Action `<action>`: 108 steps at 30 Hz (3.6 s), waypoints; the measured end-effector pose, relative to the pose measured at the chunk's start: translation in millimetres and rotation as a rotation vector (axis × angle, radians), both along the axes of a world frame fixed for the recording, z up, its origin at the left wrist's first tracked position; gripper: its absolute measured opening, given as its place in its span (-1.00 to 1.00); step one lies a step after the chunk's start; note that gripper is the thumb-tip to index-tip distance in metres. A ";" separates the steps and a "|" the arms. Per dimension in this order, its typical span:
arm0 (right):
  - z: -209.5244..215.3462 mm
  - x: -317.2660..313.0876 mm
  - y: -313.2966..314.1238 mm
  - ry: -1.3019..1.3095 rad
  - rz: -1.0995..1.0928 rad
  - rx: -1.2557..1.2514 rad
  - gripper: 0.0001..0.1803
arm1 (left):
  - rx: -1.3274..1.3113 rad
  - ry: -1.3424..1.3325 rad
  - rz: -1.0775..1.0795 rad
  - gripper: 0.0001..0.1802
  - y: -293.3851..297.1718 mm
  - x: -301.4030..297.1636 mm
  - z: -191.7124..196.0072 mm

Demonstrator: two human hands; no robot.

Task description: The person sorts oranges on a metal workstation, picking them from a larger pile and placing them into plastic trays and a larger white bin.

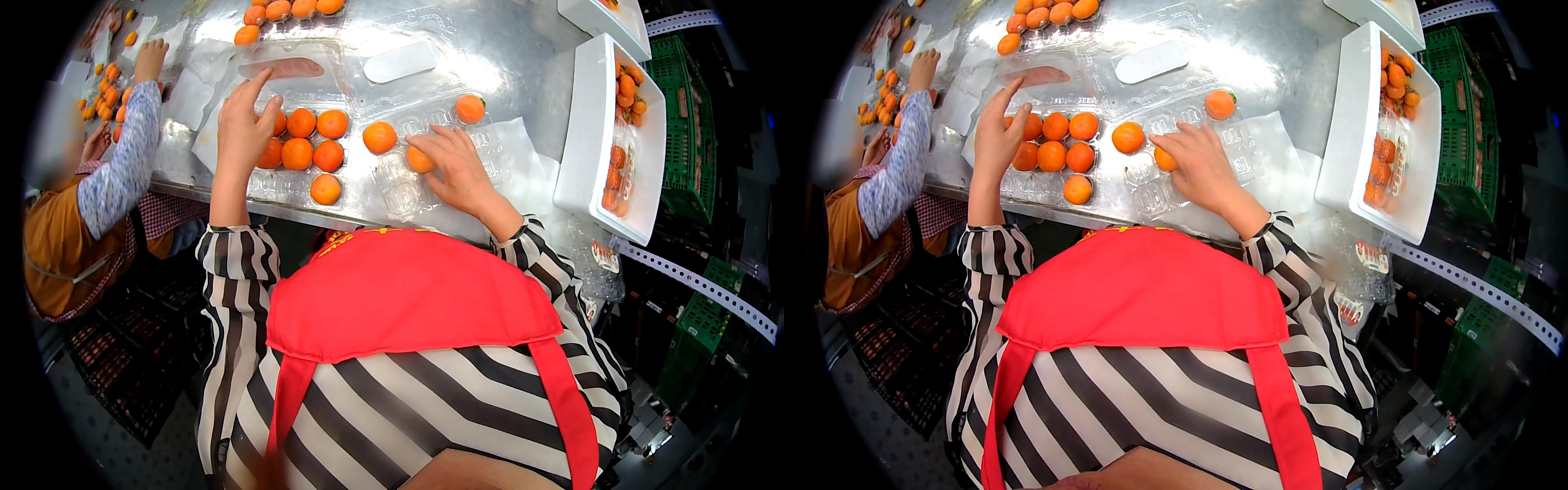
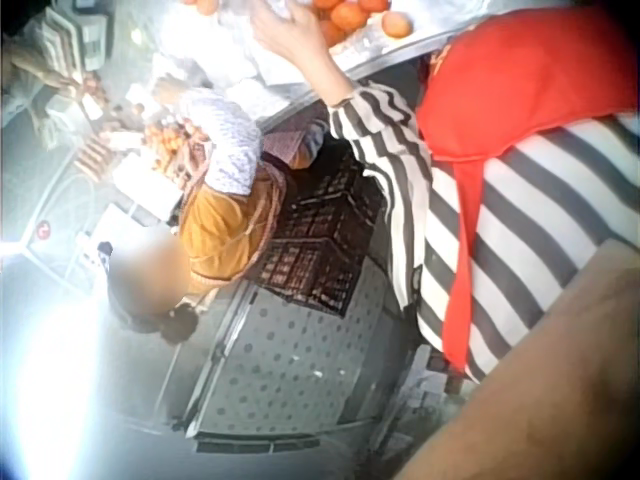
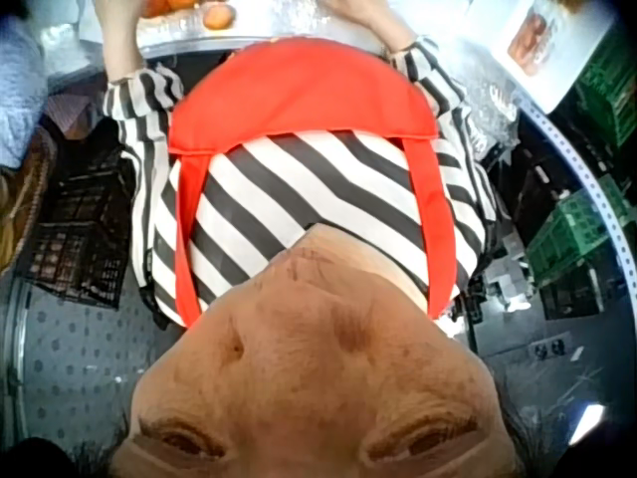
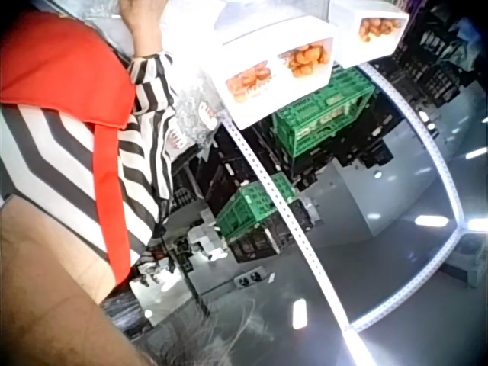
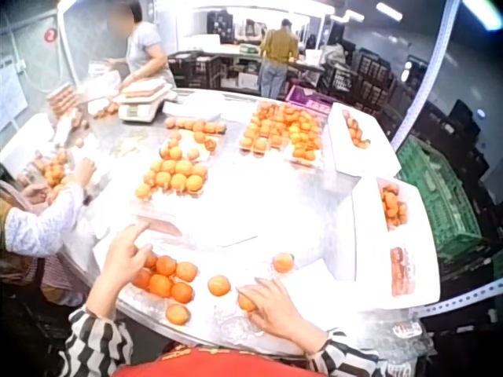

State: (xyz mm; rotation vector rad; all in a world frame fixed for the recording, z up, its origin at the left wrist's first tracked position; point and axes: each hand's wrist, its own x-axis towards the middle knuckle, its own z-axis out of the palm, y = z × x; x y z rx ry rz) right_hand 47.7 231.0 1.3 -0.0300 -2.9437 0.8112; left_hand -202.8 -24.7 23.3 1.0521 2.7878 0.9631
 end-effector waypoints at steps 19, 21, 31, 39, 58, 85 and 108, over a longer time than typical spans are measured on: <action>-19.1 -69.7 -30.1 0.055 0.082 -0.051 -0.32 | 0.311 0.028 -0.059 -0.55 6.7 22.1 16.2; -19.7 -72.1 -30.0 0.058 0.084 -0.053 -0.31 | 0.330 0.010 -0.046 -0.55 6.1 20.9 16.3; 32.4 -61.1 -40.5 0.224 0.067 -0.405 -0.32 | 0.410 -0.118 -0.057 -0.48 0.5 22.2 7.2; 53.2 -62.5 -66.2 0.321 0.068 -0.511 -0.32 | 0.433 -0.174 -0.090 -0.45 -5.5 24.7 14.5; 63.8 -100.2 -114.8 0.007 -0.008 -1.469 -0.27 | 0.546 -0.615 -0.234 -0.35 -33.4 12.3 1.8; 62.3 137.3 205.9 1.039 -1.205 -1.565 -0.53 | 0.333 -0.492 0.030 -0.43 -55.3 -105.4 -89.9; 119.9 194.2 295.1 0.278 -1.186 0.091 -0.46 | 0.324 -0.778 0.165 -0.43 -53.5 -99.3 -84.2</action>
